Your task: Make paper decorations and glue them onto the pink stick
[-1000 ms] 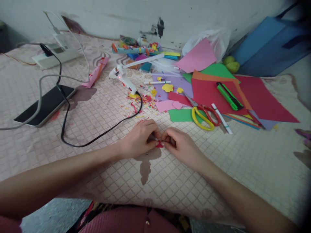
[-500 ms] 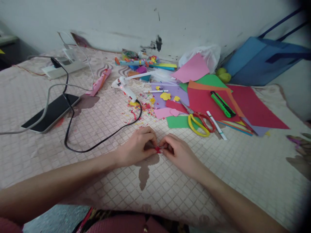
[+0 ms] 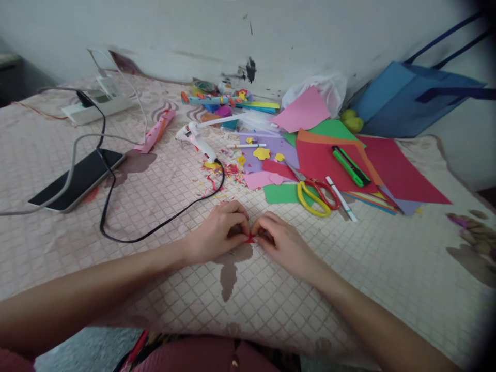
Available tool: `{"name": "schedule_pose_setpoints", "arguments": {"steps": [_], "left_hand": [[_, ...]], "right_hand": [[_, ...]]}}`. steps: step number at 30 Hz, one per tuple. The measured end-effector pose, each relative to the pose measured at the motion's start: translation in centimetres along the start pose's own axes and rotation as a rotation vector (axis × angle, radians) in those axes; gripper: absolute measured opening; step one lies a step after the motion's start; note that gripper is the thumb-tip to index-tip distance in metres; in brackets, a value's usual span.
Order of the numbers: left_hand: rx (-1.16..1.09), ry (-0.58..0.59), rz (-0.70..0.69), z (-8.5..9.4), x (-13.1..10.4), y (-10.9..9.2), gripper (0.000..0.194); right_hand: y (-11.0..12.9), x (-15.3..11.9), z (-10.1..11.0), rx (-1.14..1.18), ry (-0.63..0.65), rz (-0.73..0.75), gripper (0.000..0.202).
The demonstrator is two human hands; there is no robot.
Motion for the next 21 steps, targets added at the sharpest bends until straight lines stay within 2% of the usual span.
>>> {"name": "schedule_pose_setpoints", "arguments": {"steps": [21], "left_hand": [[0.071, -0.034, 0.025, -0.47, 0.31, 0.05, 0.006]], "right_hand": [[-0.18, 0.29, -0.54, -0.09, 0.032, -0.042, 0.012]]}}
Point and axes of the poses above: each hand's wrist, its own x-axis towards the middle knuckle, its own z-axis out of the back of the hand, y = z × x, the point moved 1 cm from there along x, towards the middle knuckle, and after that the axes turned 8 degrees about z, right-handed, at the moved point
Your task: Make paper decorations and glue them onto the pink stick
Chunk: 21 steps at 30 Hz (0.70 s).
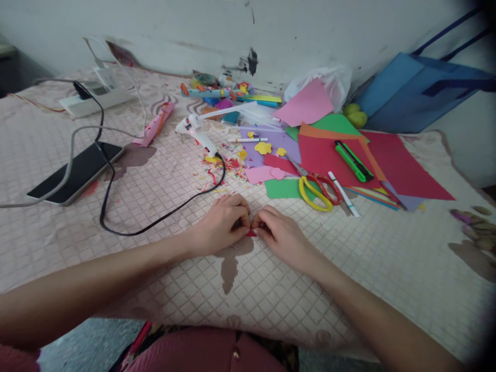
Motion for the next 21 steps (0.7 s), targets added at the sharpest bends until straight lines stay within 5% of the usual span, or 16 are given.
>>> {"name": "schedule_pose_setpoints", "arguments": {"steps": [21], "left_hand": [[-0.057, -0.016, 0.022, -0.04, 0.34, 0.23, 0.002]], "right_hand": [[0.02, -0.05, -0.27, 0.076, -0.087, -0.018, 0.013]]}}
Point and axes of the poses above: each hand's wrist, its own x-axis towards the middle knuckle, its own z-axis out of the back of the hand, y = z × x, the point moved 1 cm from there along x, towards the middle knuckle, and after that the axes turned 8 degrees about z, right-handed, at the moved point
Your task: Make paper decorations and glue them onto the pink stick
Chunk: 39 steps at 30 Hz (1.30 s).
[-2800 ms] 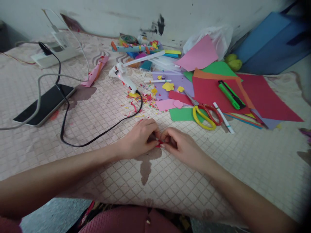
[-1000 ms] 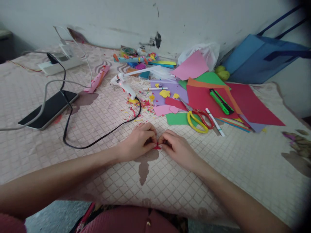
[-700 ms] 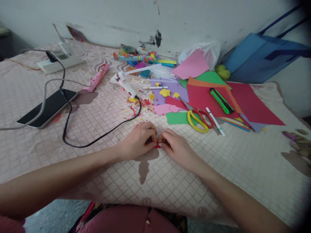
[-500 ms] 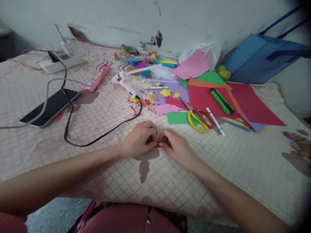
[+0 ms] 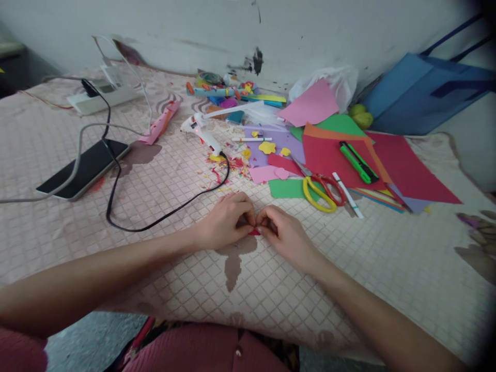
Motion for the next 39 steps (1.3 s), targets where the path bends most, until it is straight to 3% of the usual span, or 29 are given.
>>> {"name": "schedule_pose_setpoints", "arguments": {"steps": [16, 21, 28, 39], "left_hand": [[0.011, 0.015, 0.012, 0.1, 0.1, -0.1, 0.004], [-0.001, 0.014, 0.026, 0.0, 0.1, 0.0, 0.006], [0.009, 0.02, 0.025, 0.0, 0.0, 0.1, 0.005], [0.005, 0.012, 0.008, 0.0, 0.1, 0.2, 0.006]], "right_hand": [[-0.2, 0.1, 0.2, 0.012, -0.019, -0.001, 0.015], [-0.5, -1.0, 0.5, 0.069, -0.047, 0.146, 0.016], [-1.1, -3.8, 0.6, -0.012, -0.013, 0.356, 0.034], [0.3, -3.6, -0.1, -0.209, 0.054, 0.351, 0.03]]}}
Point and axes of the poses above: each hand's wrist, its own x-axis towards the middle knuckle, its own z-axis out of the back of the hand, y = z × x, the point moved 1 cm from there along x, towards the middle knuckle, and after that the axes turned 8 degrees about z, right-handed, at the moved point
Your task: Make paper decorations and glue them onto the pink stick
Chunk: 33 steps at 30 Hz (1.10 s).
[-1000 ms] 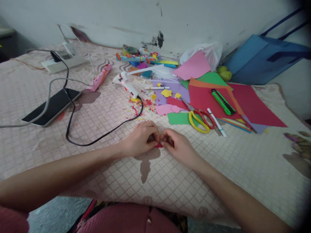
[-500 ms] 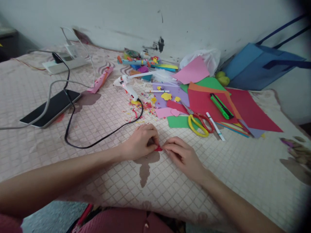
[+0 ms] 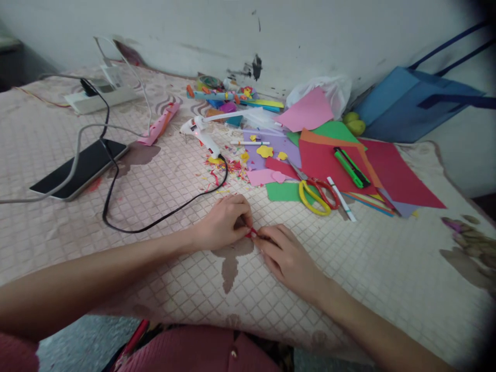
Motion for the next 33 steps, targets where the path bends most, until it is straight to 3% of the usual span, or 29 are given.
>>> {"name": "schedule_pose_setpoints", "arguments": {"steps": [4, 14, 18, 23, 25, 29, 33], "left_hand": [[0.0, -0.003, -0.004, -0.1, -0.1, 0.1, 0.005], [-0.073, 0.0, -0.056, 0.2, 0.4, 0.5, 0.01], [-0.062, -0.024, -0.035, 0.1, 0.2, 0.4, 0.002], [0.029, -0.081, 0.011, -0.6, -0.4, 0.2, 0.011], [0.032, -0.085, 0.007, -0.6, -0.4, 0.2, 0.011], [-0.015, -0.067, -0.009, -0.2, -0.2, 0.3, 0.012], [-0.108, -0.002, -0.049, 0.4, -0.1, 0.4, 0.01]], "right_hand": [[-0.1, -0.1, 0.0, 0.052, -0.053, 0.029, 0.033], [0.0, 0.2, 0.0, 0.044, -0.03, 0.031, 0.028], [0.0, 0.0, 0.1, 0.112, -0.042, 0.018, 0.029], [-1.1, 0.2, 0.6, 0.287, -0.28, -0.219, 0.023], [-1.8, 1.1, 0.8, 0.282, -0.232, -0.283, 0.018], [-2.8, 3.6, 1.5, 0.274, 0.001, -0.249, 0.018], [-2.9, 4.9, 1.8, 0.25, 0.082, -0.232, 0.013]]}}
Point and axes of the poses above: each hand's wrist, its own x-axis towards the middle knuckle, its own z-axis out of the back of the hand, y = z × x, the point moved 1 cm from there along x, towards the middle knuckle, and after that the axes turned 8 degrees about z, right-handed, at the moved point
